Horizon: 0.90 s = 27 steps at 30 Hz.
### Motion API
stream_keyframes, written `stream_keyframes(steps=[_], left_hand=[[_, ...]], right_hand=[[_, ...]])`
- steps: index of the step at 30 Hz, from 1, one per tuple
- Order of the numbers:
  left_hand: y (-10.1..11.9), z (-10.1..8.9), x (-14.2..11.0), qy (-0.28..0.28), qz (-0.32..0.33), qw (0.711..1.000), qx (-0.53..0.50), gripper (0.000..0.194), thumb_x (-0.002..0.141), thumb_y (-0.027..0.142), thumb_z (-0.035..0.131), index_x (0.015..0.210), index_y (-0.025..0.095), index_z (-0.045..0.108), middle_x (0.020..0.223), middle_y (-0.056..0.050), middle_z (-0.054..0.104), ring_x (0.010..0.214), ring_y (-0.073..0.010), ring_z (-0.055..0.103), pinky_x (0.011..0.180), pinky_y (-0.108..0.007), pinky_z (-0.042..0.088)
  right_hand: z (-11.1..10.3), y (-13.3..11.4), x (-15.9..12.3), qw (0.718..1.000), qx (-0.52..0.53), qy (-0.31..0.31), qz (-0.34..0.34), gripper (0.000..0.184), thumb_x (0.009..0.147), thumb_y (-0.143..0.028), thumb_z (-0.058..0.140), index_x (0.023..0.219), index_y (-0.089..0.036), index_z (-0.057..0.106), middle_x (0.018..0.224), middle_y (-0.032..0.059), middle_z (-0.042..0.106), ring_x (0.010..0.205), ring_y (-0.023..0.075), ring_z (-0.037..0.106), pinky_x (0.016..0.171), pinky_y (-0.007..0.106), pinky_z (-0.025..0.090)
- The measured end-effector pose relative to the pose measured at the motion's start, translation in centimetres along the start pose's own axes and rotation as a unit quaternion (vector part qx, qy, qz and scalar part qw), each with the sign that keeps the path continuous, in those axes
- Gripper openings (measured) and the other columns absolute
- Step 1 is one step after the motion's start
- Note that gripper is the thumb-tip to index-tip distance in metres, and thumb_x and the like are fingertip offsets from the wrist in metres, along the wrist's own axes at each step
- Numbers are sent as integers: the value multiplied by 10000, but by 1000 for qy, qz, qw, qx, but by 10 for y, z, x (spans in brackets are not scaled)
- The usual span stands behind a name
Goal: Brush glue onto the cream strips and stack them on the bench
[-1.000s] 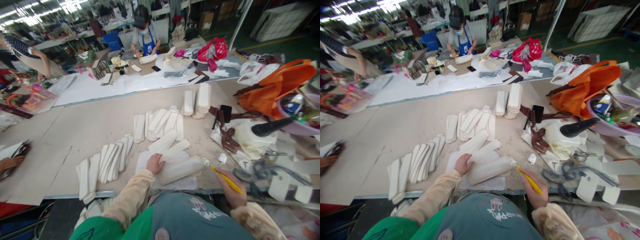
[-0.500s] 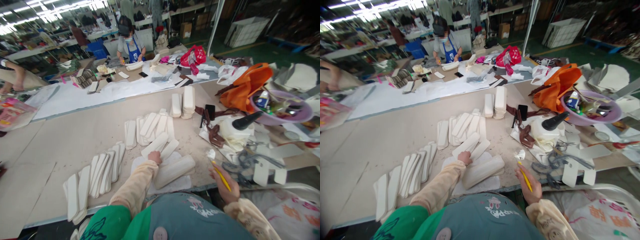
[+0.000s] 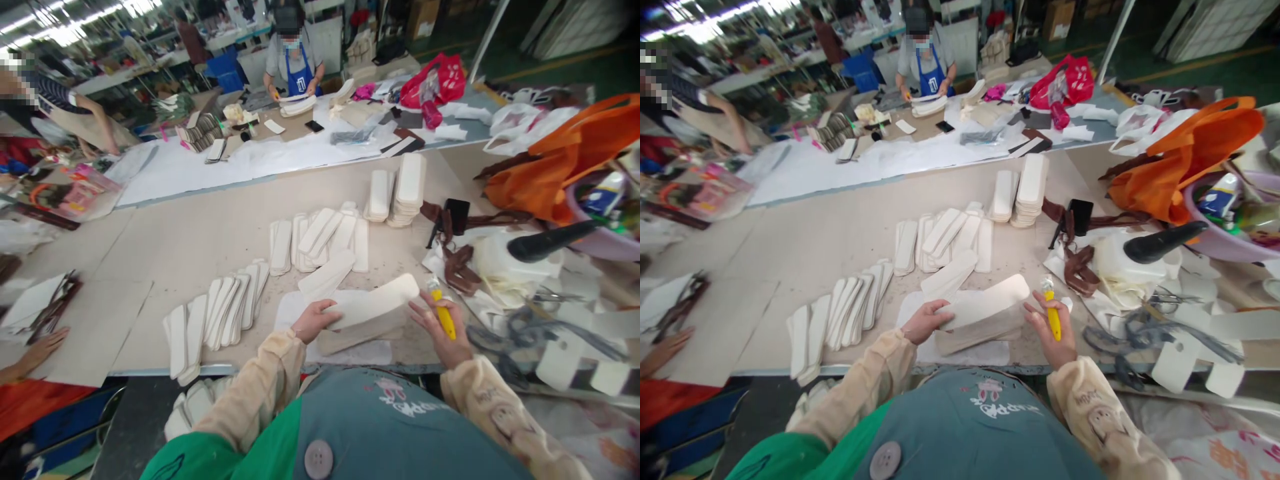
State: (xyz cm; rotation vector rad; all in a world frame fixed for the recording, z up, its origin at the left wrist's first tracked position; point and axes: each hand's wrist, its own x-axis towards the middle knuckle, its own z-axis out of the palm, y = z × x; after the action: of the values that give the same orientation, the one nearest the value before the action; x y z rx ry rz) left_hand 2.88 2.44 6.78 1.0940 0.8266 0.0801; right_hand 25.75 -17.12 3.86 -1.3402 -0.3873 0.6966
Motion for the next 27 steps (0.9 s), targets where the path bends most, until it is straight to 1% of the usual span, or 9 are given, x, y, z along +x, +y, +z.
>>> stream_keyframes(steps=[3, 7, 9, 11, 14, 17, 22, 24, 27], left_hand=[[-29, 12, -17, 14, -41, 998, -40, 403, 626, 436, 743, 856, 150, 576, 695, 10, 620, 577, -117, 571, 557, -241, 472], [-65, 14, -32, 40, -86, 995, -35, 301, 632, 265, 694, 895, 149, 606, 666, 28, 607, 546, -105, 548, 521, -215, 424], [-77, 10, -34, 83, -95, 992, 9, 268, 627, 174, 678, 887, 147, 617, 680, 29, 613, 565, -99, 544, 532, -208, 418], [-85, 5, -32, 145, -114, 981, 65, 236, 637, 139, 677, 862, 149, 608, 655, 36, 604, 546, -97, 534, 531, -212, 416], [-89, -3, -24, 217, -124, 957, 150, 179, 671, 185, 706, 797, 162, 580, 582, 50, 576, 518, -107, 544, 536, -222, 411], [-87, -9, -15, 245, -104, 933, 244, 209, 671, 238, 746, 787, 170, 585, 608, 38, 615, 601, -122, 600, 592, -220, 413], [-83, -11, -5, 255, -92, 900, 342, 478, 678, 285, 761, 1105, 182, 575, 711, 32, 670, 729, -147, 639, 665, -229, 413], [-82, -11, -3, 249, -92, 893, 363, 499, 691, 294, 753, 1143, 185, 573, 744, 24, 679, 761, -153, 643, 683, -233, 411], [-84, -12, -1, 239, -97, 891, 375, 438, 703, 296, 746, 1103, 191, 604, 760, 19, 682, 775, -153, 642, 688, -233, 405]], right_hand=[[6, 3, -2, 998, 11, 16, 61, 458, 644, -316, 827, 941, -266, 483, 1027, -7, 669, 753, 156, 692, 670, 295, 611], [3, 17, -11, 994, -43, 71, 73, 484, 562, -356, 860, 847, -246, 484, 789, -36, 673, 653, 143, 659, 562, 237, 578], [-1, 24, -16, 988, -112, 88, 64, 468, 563, -396, 849, 843, -239, 509, 752, -36, 655, 609, 133, 633, 558, 238, 561], [-4, 30, -18, 975, -195, 90, 50, 445, 585, -451, 821, 842, -231, 532, 753, -22, 649, 611, 140, 623, 572, 250, 546], [-5, 35, -16, 953, -288, 85, 30, 445, 610, -536, 768, 829, -224, 538, 750, 1, 650, 641, 168, 630, 613, 285, 533], [-4, 36, -7, 932, -355, 68, 17, 445, 623, -590, 721, 802, -229, 531, 746, 12, 653, 673, 196, 641, 657, 322, 525], [0, 35, 4, 900, -434, 32, -15, 412, 684, -622, 643, 804, -247, 521, 734, 10, 639, 683, 212, 633, 654, 337, 499], [2, 36, 5, 893, -449, 25, -20, 410, 709, -637, 608, 807, -250, 513, 741, 12, 640, 677, 214, 630, 646, 341, 489], [3, 37, 5, 892, -451, 25, -26, 423, 730, -658, 574, 821, -250, 505, 745, 12, 637, 649, 204, 619, 625, 333, 477]])
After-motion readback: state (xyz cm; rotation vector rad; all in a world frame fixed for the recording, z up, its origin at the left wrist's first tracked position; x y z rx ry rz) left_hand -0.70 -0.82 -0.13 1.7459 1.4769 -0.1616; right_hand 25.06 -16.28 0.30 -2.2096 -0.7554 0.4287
